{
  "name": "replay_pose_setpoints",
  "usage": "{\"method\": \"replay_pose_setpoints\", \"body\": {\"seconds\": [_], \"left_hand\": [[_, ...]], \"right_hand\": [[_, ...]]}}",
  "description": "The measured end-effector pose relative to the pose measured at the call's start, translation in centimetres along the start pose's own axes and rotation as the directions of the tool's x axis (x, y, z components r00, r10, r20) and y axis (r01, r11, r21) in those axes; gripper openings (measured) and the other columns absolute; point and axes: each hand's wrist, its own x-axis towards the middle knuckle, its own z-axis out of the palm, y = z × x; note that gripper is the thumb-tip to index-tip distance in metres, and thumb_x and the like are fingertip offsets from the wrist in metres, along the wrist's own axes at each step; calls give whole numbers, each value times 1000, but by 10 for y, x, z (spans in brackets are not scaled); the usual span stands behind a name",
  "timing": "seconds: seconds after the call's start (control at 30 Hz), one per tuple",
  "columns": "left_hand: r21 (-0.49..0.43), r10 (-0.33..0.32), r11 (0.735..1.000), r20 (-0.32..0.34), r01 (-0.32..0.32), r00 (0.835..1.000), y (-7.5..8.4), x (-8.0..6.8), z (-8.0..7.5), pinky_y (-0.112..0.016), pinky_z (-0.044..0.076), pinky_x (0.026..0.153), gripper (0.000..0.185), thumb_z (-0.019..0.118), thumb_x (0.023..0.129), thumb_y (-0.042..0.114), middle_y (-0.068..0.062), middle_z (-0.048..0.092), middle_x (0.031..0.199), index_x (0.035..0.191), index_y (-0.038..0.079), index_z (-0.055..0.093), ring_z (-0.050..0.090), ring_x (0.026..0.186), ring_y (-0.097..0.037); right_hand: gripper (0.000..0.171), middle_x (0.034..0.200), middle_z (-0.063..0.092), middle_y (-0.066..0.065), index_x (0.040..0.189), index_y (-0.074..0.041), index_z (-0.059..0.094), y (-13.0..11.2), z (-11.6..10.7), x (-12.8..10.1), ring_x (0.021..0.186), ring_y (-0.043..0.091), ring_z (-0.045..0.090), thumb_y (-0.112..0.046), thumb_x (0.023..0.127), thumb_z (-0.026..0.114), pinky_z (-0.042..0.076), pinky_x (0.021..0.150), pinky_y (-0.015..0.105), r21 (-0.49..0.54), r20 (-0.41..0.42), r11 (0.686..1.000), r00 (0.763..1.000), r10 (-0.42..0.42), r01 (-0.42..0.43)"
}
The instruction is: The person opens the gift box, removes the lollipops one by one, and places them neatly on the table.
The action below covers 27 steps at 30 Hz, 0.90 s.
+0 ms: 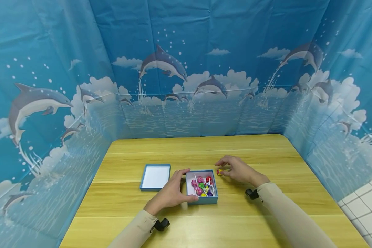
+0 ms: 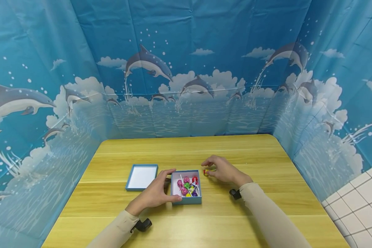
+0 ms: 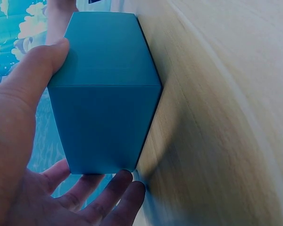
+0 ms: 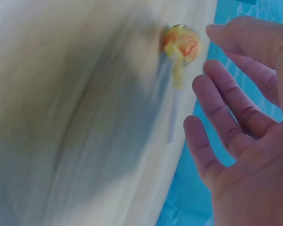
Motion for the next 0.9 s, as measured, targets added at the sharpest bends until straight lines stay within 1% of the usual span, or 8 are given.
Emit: {"method": "replay_pose_setpoints", "body": {"seconds": [0.13, 0.27, 0.47, 0.5, 0.67, 0.73, 0.87, 0.9], "left_hand": [[-7, -5, 1000, 0, 5, 1000, 0, 0, 0, -65, 51, 130, 118, 99, 90, 60, -15, 51, 174, 181, 19, 36, 61, 155, -37], [-17, -4, 1000, 2, 4, 1000, 0, 0, 0, -64, 51, 130, 117, 99, 91, 60, -15, 50, 175, 181, 20, 36, 61, 156, -37], [-39, -6, 999, 15, 7, 1000, -1, -1, 1, -65, 51, 130, 117, 99, 91, 58, -16, 49, 175, 182, 19, 35, 61, 156, -39], [-42, -7, 999, 16, 8, 1000, -2, -1, 1, -65, 51, 129, 117, 100, 91, 57, -17, 49, 175, 182, 19, 35, 61, 156, -39], [-57, -2, 998, 16, 3, 1000, -1, 0, 0, -64, 51, 130, 117, 100, 91, 56, -17, 48, 176, 182, 19, 35, 61, 156, -39], [-58, 1, 998, 16, 0, 1000, -1, -1, 0, -64, 51, 130, 118, 100, 91, 56, -17, 48, 176, 182, 20, 35, 62, 156, -39], [-58, 6, 998, 19, -5, 1000, -2, -1, 0, -64, 51, 130, 118, 100, 91, 55, -17, 47, 176, 182, 18, 34, 63, 155, -37], [-59, 8, 998, 20, -6, 1000, -2, -1, 0, -64, 51, 130, 118, 100, 92, 55, -17, 47, 176, 182, 18, 34, 63, 155, -37]], "right_hand": [[32, 140, 78, 10, 143, -10, 79, -10, -2, 0, 132, 38, 74, -11, 111, 82, 65, 110, 60, -52, -17, 998, 999, -38, 37], [33, 138, 79, 10, 143, -10, 80, -23, -3, 2, 130, 37, 75, -13, 110, 83, 63, 112, 64, -101, -24, 992, 997, -76, 73], [36, 140, 78, 16, 147, -10, 79, -41, -4, 5, 131, 40, 74, -13, 111, 81, 61, 112, 68, -127, 16, 985, 993, -116, 117], [36, 140, 78, 15, 146, -10, 79, -44, -4, 5, 131, 40, 74, -12, 111, 81, 61, 112, 67, -134, 23, 983, 992, -127, 129], [33, 139, 79, 8, 143, -10, 81, -61, -5, 8, 129, 38, 76, -9, 110, 82, 64, 107, 64, -166, 48, 965, 979, -198, 203], [32, 139, 79, 8, 141, -11, 81, -68, -6, 9, 127, 37, 76, -10, 110, 83, 66, 102, 59, -183, 70, 954, 972, -226, 236], [29, 138, 79, 12, 139, -11, 82, -80, -6, 11, 118, 35, 76, -10, 111, 81, 68, 89, 45, -174, 130, 948, 961, -245, 265], [28, 137, 79, 12, 139, -11, 82, -82, -5, 13, 117, 34, 76, -10, 111, 81, 68, 89, 44, -173, 146, 946, 957, -250, 274]]}}
